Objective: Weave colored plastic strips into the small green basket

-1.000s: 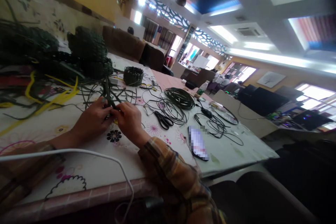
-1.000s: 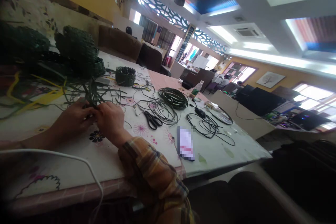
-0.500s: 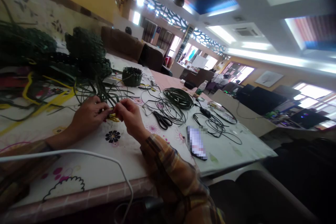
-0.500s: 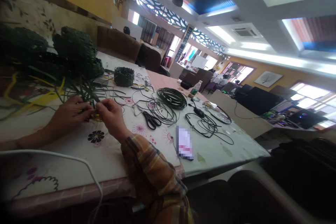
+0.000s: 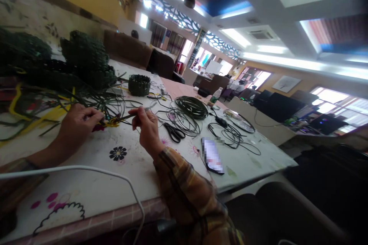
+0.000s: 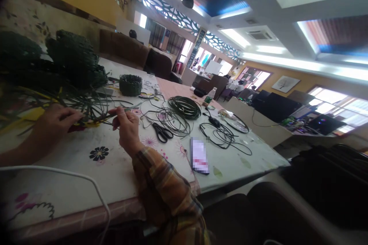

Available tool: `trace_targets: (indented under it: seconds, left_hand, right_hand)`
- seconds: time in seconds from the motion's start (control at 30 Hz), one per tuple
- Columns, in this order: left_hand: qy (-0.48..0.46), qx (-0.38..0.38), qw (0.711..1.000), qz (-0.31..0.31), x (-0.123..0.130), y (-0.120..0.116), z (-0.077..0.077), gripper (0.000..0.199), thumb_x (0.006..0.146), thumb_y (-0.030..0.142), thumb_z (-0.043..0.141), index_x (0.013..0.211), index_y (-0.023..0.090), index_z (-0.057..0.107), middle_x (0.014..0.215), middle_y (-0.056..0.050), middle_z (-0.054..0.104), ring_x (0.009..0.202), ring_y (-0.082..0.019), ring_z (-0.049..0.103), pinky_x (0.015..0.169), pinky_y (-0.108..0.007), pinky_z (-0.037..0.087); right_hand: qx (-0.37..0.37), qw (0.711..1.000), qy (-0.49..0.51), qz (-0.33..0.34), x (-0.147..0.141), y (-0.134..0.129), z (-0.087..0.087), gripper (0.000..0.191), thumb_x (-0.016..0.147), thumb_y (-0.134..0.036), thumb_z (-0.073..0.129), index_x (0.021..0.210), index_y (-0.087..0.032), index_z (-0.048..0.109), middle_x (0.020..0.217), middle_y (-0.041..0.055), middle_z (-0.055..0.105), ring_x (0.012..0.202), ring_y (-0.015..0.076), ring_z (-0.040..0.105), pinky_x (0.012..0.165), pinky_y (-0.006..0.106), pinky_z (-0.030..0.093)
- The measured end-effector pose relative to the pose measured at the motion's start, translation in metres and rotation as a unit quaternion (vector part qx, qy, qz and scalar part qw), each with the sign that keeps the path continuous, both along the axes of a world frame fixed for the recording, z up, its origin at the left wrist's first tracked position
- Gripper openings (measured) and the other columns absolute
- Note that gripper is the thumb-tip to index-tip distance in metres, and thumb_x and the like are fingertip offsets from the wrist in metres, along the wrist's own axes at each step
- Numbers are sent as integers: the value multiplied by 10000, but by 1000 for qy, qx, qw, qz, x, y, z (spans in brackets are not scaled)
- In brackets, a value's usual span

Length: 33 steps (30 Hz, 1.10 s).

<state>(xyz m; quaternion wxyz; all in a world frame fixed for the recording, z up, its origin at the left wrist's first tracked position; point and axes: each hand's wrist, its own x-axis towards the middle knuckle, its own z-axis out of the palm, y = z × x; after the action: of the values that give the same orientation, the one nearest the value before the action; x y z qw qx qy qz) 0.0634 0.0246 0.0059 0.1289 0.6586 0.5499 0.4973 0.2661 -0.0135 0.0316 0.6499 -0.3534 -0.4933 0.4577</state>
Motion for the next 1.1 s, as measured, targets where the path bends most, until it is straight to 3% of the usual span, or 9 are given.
trace_targets:
  seconds: [0.13, 0.33, 0.43, 0.5, 0.6, 0.8, 0.9, 1.0, 1.1]
  left_hand:
    - [-3, -27, 1000, 1, 6, -8, 5, 361, 801, 570, 586, 745, 232, 700, 862, -42, 547, 875, -258, 568, 844, -393, 442]
    - [3, 16, 1000, -7, 14, -13, 5, 339, 793, 556, 597, 693, 243, 681, 797, -23, 498, 838, -240, 550, 829, -382, 443]
    - [8, 35, 999, -6, 18, -15, 4, 385, 831, 572, 565, 674, 236, 669, 776, -18, 479, 819, -229, 551, 801, -376, 433]
    - [10, 49, 999, -2, 20, -16, 2, 405, 848, 576, 552, 682, 229, 678, 767, -20, 469, 828, -232, 558, 787, -374, 432]
    - [11, 57, 998, 0, 22, -17, -3, 399, 878, 558, 556, 735, 217, 704, 787, -25, 479, 841, -236, 570, 777, -370, 451]
    - [29, 77, 997, -8, 31, -18, -14, 362, 926, 505, 550, 735, 231, 691, 808, -39, 493, 865, -253, 566, 802, -380, 458]
    - [21, 90, 996, -6, 31, -16, -15, 355, 932, 496, 563, 743, 226, 695, 813, -42, 501, 863, -255, 559, 809, -386, 444]
    - [-5, 86, 996, -1, 27, -14, -13, 352, 931, 496, 594, 753, 210, 697, 815, -33, 509, 849, -237, 551, 794, -370, 446]
    - [-36, 71, 997, 2, 23, -14, -10, 333, 911, 483, 613, 752, 208, 711, 800, -20, 520, 834, -209, 547, 791, -350, 461]
  right_hand:
    - [-14, 1000, 8, -7, 3, 9, -6, 506, 932, -666, 655, 814, -180, 728, 513, -53, 497, 458, 83, 421, 438, 227, 325]
    - [47, 993, -79, -79, 2, 3, -2, 308, 969, -481, 657, 879, -191, 709, 934, 39, 685, 657, 98, 600, 533, 226, 504]
    - [167, 948, -222, -154, -4, -13, 0, 220, 1013, -358, 617, 882, -202, 702, 993, 63, 706, 848, 142, 662, 756, 266, 572]
    - [206, 919, -314, -118, -10, -22, -2, 234, 1039, -327, 590, 856, -212, 680, 938, 54, 718, 875, 152, 669, 839, 281, 567]
    - [188, 904, -377, -68, -18, -25, -8, 251, 1069, -299, 537, 873, -215, 669, 976, 44, 739, 806, 129, 663, 788, 258, 544]
    - [88, 844, -511, -141, -21, -24, -5, 285, 1038, -269, 587, 759, -214, 616, 768, 18, 688, 766, 159, 653, 700, 269, 438]
    - [41, 905, -417, -64, -22, -25, -4, 232, 1031, -278, 588, 814, -218, 641, 774, 11, 694, 737, 158, 679, 636, 255, 428]
    - [-46, 988, -133, 67, -25, -25, -9, 171, 1002, -403, 630, 1023, -240, 677, 995, 37, 751, 790, 162, 743, 515, 209, 400]
    - [-104, 983, 72, 131, -28, -25, -15, 310, 903, -499, 747, 1067, -253, 655, 1192, 64, 752, 901, 174, 754, 468, 180, 393]
